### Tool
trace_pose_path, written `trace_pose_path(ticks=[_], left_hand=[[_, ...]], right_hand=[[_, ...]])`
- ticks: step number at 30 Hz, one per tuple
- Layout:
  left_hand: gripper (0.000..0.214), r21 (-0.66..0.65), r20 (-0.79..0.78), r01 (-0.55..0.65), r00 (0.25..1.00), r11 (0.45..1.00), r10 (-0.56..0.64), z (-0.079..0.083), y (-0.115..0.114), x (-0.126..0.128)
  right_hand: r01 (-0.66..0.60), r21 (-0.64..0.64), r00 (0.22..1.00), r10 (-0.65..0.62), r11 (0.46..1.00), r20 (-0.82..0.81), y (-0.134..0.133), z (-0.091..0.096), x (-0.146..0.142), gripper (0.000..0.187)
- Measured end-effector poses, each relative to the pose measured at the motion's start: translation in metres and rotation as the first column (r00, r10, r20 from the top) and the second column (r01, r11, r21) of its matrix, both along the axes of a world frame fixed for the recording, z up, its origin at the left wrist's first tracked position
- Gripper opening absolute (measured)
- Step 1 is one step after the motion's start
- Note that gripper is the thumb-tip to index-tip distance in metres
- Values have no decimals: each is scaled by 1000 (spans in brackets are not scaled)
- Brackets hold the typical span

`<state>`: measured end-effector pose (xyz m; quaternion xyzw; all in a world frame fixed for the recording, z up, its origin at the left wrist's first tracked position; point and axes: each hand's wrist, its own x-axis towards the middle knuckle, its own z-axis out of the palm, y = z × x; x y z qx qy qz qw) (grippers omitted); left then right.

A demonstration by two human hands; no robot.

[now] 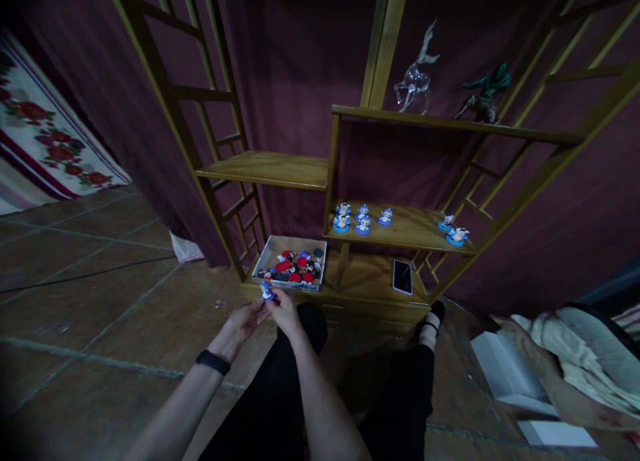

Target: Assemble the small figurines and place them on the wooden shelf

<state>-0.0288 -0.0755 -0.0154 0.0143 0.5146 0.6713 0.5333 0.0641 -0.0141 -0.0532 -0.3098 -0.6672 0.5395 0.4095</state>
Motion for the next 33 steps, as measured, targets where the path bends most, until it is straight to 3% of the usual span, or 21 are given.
trace_pose_path(ticks=[8,16,24,33], left_hand=[[25,107,-111,-18,993,994,30,5,-4,7],[36,210,-166,-136,971,968,172,5,0,16],[18,234,-132,-105,981,967,139,13,-3,13],[20,176,-88,-138,984,975,155,11,1,10]], right_hand=[[-45,-103,995,35,994,-94,0,8,4,28],[1,-143,990,-21,990,-137,2,4,2,26],[-1,-135,993,-16,991,-120,-1,14,7,23],[9,-223,981,-52,975,-185,-1,12,2,28]])
